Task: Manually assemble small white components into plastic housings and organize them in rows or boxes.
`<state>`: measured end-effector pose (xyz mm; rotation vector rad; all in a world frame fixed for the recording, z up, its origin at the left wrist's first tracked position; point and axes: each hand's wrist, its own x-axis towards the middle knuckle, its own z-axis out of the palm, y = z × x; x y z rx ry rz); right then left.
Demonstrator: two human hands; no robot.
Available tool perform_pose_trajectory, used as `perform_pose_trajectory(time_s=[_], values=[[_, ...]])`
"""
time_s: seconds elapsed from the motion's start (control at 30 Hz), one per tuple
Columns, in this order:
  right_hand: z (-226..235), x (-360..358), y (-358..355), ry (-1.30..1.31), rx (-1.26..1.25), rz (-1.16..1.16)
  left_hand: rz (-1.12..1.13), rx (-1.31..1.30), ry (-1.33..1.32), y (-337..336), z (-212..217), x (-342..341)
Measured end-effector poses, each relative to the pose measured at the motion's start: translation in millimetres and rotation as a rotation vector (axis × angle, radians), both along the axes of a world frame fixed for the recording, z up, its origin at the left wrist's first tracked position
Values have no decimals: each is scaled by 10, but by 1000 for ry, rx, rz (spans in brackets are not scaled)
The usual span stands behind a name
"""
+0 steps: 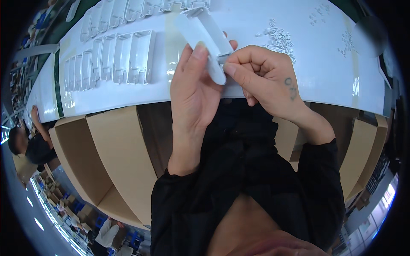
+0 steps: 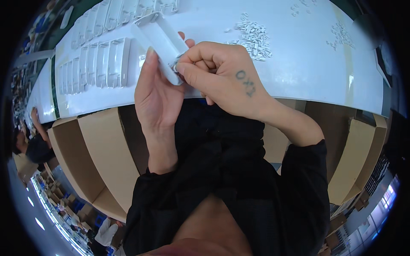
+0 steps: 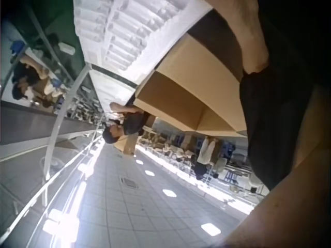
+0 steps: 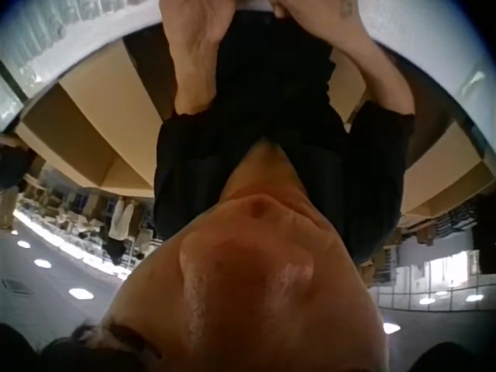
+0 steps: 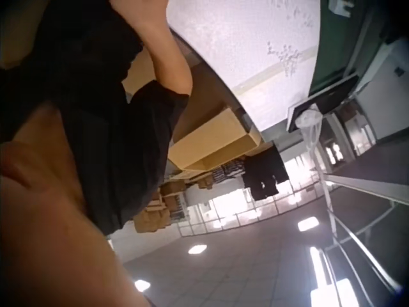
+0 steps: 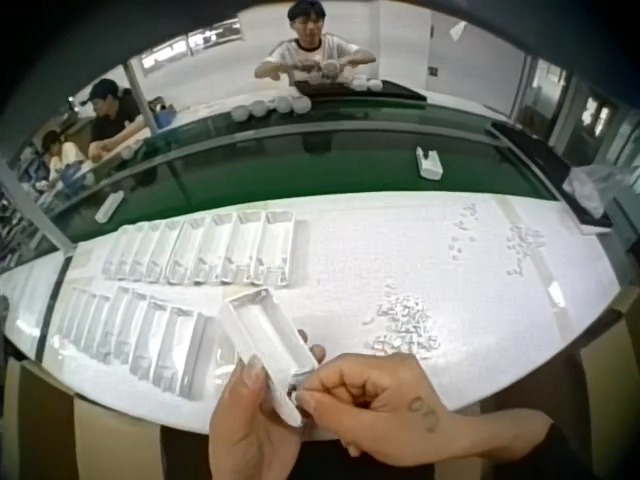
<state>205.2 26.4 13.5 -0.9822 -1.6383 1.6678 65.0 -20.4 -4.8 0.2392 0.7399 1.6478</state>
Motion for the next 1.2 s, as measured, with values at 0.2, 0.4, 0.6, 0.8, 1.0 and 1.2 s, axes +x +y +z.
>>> perform_pose_trajectory(time_s=[0.2, 0.4, 0.6, 0.8, 1.0, 1.2], values=[[-76, -33, -25, 48, -25, 12, -123, 54, -13, -15, -39, -93], [-133, -2, -25, 71, 110, 83, -154, 78, -41, -45, -130, -133], [-109, -19, -53, 91, -31, 31, -214, 97, -2, 10, -203, -190], [-209, -49, -96, 165, -67, -30, -218, 74, 48, 22, -171, -181], [-245, -109, -167, 239, -93, -78, -116, 61, 96, 9, -200, -111], [-162, 38, -54, -88, 69, 18, 116, 124, 960, -58, -253, -251]])
